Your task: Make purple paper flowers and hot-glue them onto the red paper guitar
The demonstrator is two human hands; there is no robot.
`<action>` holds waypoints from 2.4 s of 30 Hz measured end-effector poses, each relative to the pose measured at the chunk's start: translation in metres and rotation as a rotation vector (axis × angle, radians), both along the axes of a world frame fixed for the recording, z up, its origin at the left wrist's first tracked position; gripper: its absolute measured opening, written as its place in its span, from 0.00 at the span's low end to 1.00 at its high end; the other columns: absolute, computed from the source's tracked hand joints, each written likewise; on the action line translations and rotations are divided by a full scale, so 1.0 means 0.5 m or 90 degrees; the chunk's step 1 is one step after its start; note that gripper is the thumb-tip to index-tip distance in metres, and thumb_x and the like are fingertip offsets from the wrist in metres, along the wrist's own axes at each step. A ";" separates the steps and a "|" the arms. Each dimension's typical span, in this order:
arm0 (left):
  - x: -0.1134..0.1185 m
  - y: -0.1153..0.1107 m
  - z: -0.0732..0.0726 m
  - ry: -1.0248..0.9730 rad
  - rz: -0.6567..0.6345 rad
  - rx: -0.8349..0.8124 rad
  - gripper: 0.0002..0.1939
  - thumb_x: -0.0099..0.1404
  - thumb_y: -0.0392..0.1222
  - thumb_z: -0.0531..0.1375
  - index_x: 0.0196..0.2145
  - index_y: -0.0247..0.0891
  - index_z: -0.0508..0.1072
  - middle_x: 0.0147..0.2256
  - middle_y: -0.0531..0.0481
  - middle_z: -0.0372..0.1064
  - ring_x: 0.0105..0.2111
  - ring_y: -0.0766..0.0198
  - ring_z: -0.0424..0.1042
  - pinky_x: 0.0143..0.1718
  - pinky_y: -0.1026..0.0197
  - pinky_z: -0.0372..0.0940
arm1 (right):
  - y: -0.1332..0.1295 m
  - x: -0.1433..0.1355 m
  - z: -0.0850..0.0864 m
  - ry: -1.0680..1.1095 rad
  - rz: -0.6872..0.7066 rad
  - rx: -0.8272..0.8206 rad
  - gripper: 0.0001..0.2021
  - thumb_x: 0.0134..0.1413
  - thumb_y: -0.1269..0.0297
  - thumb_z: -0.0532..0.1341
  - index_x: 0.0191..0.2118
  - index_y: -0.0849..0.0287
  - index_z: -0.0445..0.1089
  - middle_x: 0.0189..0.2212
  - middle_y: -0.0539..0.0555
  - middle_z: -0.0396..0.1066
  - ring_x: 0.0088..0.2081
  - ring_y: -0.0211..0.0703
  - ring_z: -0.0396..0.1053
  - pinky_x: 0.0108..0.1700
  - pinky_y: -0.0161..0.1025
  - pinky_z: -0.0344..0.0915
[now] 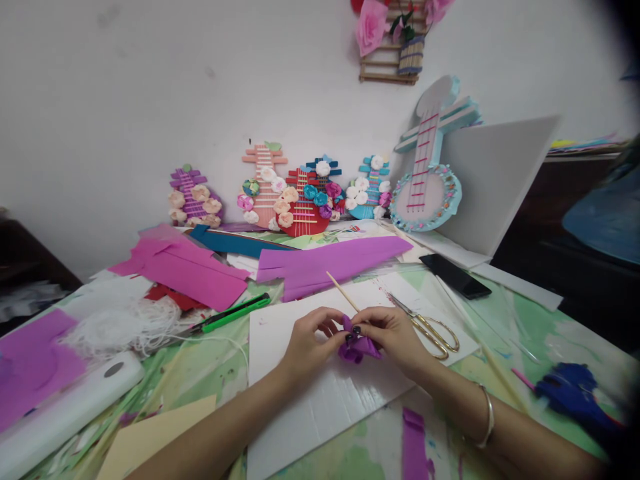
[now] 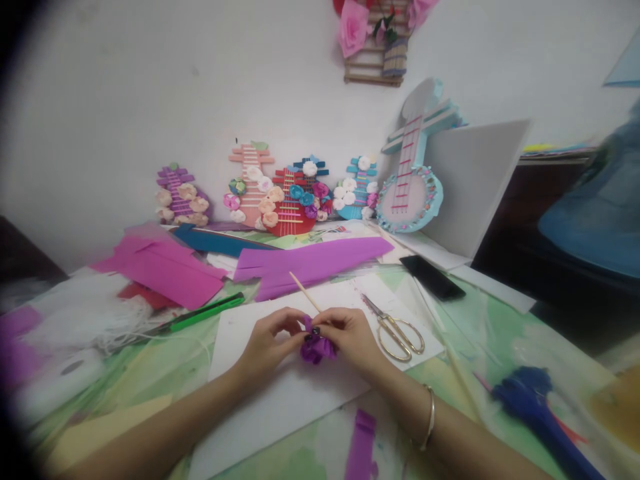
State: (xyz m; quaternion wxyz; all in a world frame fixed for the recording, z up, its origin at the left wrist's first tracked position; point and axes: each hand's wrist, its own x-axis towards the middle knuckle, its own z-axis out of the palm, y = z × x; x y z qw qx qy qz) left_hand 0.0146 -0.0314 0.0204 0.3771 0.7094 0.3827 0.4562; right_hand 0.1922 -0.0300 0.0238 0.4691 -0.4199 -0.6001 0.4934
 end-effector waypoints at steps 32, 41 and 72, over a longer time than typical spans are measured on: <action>-0.009 0.019 -0.014 -0.123 -0.109 -0.198 0.14 0.53 0.46 0.65 0.26 0.32 0.70 0.24 0.51 0.66 0.26 0.67 0.64 0.31 0.64 0.59 | 0.001 0.004 -0.001 -0.067 0.143 -0.053 0.08 0.43 0.64 0.67 0.28 0.62 0.68 0.19 0.44 0.58 0.23 0.31 0.55 0.26 0.31 0.50; -0.006 0.020 -0.015 -0.136 -0.199 -0.231 0.13 0.48 0.38 0.66 0.28 0.34 0.65 0.28 0.50 0.66 0.30 0.65 0.66 0.33 0.62 0.59 | 0.001 -0.002 -0.002 -0.095 0.111 -0.013 0.06 0.43 0.66 0.65 0.27 0.61 0.68 0.20 0.45 0.59 0.24 0.32 0.52 0.27 0.32 0.48; 0.002 0.021 -0.016 0.002 -0.026 -0.171 0.10 0.44 0.29 0.63 0.24 0.35 0.65 0.24 0.51 0.68 0.26 0.64 0.67 0.29 0.63 0.61 | -0.004 -0.007 -0.004 -0.256 -0.006 0.057 0.04 0.41 0.75 0.57 0.24 0.59 0.64 0.19 0.44 0.58 0.24 0.34 0.54 0.28 0.32 0.52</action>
